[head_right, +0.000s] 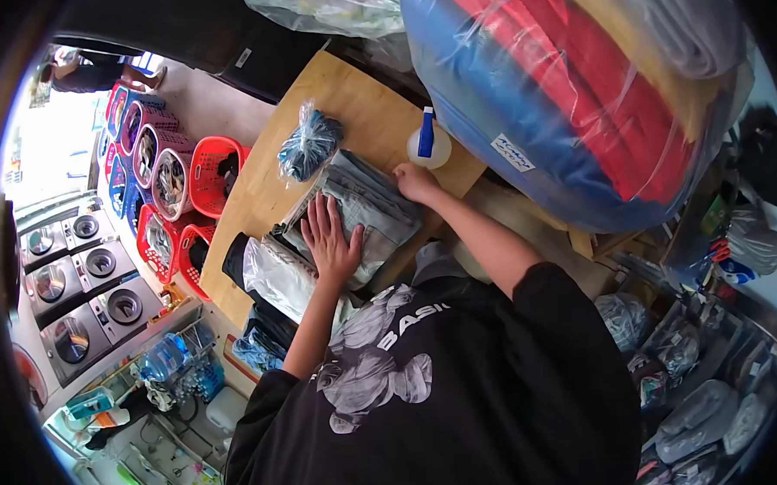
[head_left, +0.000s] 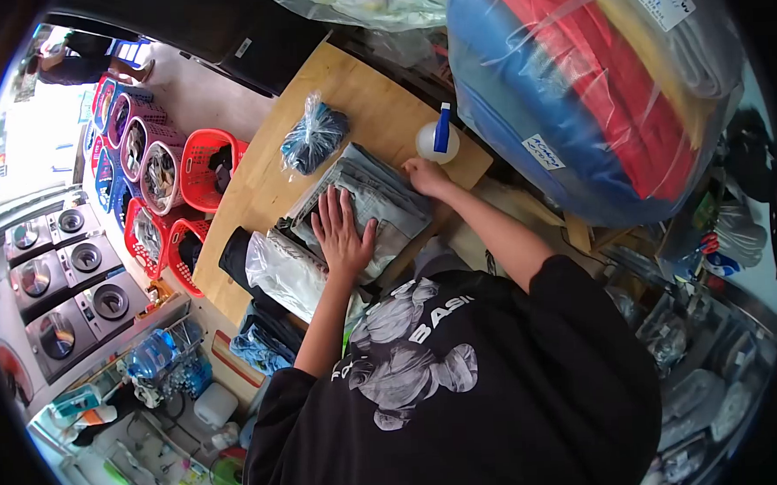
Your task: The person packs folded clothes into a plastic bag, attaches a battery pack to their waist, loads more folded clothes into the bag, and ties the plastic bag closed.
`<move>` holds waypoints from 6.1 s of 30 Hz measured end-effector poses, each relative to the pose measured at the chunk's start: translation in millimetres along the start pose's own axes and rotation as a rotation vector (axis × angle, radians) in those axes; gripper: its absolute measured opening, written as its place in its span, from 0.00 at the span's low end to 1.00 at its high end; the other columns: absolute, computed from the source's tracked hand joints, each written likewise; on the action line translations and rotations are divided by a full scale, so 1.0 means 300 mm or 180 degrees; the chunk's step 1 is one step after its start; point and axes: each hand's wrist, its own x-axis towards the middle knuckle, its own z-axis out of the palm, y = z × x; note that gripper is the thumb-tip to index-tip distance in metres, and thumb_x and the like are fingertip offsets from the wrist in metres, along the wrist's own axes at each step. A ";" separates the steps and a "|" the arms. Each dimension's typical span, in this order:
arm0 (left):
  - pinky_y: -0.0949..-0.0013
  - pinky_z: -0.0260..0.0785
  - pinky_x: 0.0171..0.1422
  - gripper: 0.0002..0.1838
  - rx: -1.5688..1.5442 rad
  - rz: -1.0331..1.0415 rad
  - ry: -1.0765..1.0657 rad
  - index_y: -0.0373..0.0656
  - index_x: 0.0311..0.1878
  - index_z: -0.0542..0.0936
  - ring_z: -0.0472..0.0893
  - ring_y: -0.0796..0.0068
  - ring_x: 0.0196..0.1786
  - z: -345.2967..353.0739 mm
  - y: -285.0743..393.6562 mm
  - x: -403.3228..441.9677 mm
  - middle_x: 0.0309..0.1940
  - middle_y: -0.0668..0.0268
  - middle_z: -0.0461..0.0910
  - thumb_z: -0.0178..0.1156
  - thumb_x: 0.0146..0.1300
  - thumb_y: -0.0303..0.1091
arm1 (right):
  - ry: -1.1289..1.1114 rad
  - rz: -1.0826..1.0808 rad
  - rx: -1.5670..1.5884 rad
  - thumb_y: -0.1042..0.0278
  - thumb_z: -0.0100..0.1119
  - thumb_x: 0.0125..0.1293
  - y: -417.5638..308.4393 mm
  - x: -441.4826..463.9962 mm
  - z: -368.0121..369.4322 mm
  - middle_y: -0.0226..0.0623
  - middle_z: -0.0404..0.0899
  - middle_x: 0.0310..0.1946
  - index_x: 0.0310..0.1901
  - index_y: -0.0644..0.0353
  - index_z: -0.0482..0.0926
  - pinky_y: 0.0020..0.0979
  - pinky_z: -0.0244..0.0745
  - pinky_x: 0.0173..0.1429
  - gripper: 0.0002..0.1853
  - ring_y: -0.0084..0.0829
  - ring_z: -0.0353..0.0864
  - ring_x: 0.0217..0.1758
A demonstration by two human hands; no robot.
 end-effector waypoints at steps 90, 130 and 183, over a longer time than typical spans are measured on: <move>0.61 0.63 0.72 0.24 0.0892 0.0793 -0.2095 0.49 0.51 0.92 0.85 0.71 0.64 0.117 0.230 0.333 0.56 0.64 0.91 0.51 0.72 0.50 | 0.0157 -0.3831 -0.3131 0.61 0.60 0.66 0.085 0.137 0.041 0.26 0.83 0.54 0.40 0.51 0.87 0.37 0.73 0.69 0.08 0.31 0.78 0.64; 0.58 0.63 0.70 0.22 0.0949 0.1009 -0.2143 0.52 0.46 0.95 0.89 0.69 0.59 0.109 0.230 0.331 0.51 0.63 0.93 0.51 0.72 0.48 | -0.0802 -0.1568 -0.1669 0.67 0.71 0.58 0.026 -0.026 -0.088 0.44 0.83 0.63 0.43 0.61 0.88 0.42 0.77 0.71 0.13 0.49 0.82 0.64; 0.48 0.47 0.90 0.37 -0.0692 -0.0635 0.0973 0.47 0.79 0.72 0.62 0.55 0.86 -0.055 0.087 0.048 0.84 0.60 0.65 0.61 0.72 0.55 | -0.0264 -0.1983 -0.2635 0.76 0.68 0.60 -0.501 -0.036 -0.102 0.39 0.80 0.69 0.76 0.49 0.75 0.50 0.79 0.68 0.39 0.46 0.80 0.68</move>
